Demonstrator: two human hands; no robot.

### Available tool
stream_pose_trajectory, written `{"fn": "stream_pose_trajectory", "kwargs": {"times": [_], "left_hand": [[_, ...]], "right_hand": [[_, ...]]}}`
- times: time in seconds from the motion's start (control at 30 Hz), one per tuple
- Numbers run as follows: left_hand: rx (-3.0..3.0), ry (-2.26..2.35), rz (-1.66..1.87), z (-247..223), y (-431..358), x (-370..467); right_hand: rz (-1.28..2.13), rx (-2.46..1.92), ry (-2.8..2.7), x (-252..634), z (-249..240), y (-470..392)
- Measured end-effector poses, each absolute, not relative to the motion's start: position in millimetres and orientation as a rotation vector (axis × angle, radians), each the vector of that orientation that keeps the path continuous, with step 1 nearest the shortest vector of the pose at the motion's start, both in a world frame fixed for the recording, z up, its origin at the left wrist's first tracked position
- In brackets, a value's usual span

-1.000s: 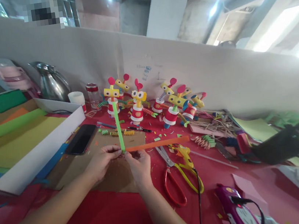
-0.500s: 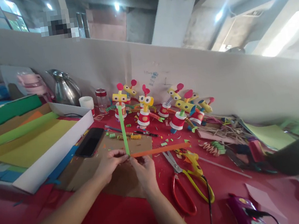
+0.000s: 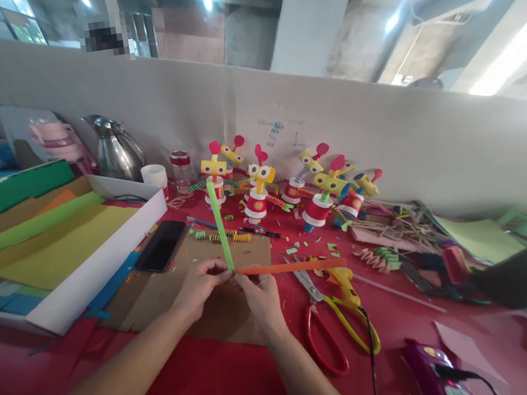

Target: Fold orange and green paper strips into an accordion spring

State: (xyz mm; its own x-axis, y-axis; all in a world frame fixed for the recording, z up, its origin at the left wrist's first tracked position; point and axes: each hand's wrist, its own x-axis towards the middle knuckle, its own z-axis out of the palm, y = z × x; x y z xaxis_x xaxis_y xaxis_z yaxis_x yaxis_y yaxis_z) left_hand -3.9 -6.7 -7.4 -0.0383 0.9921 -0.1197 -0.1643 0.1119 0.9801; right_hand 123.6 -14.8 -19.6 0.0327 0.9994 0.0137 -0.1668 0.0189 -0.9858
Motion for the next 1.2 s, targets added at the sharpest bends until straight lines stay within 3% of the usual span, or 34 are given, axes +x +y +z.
{"fn": "stream_pose_trajectory", "kwargs": {"times": [1.2], "left_hand": [[0.821, 1.077, 1.263, -10.7, -6.1, -2.6]], "right_hand": [[1.184, -1.132, -1.138, 124.7, -18.9, -14.3]]}}
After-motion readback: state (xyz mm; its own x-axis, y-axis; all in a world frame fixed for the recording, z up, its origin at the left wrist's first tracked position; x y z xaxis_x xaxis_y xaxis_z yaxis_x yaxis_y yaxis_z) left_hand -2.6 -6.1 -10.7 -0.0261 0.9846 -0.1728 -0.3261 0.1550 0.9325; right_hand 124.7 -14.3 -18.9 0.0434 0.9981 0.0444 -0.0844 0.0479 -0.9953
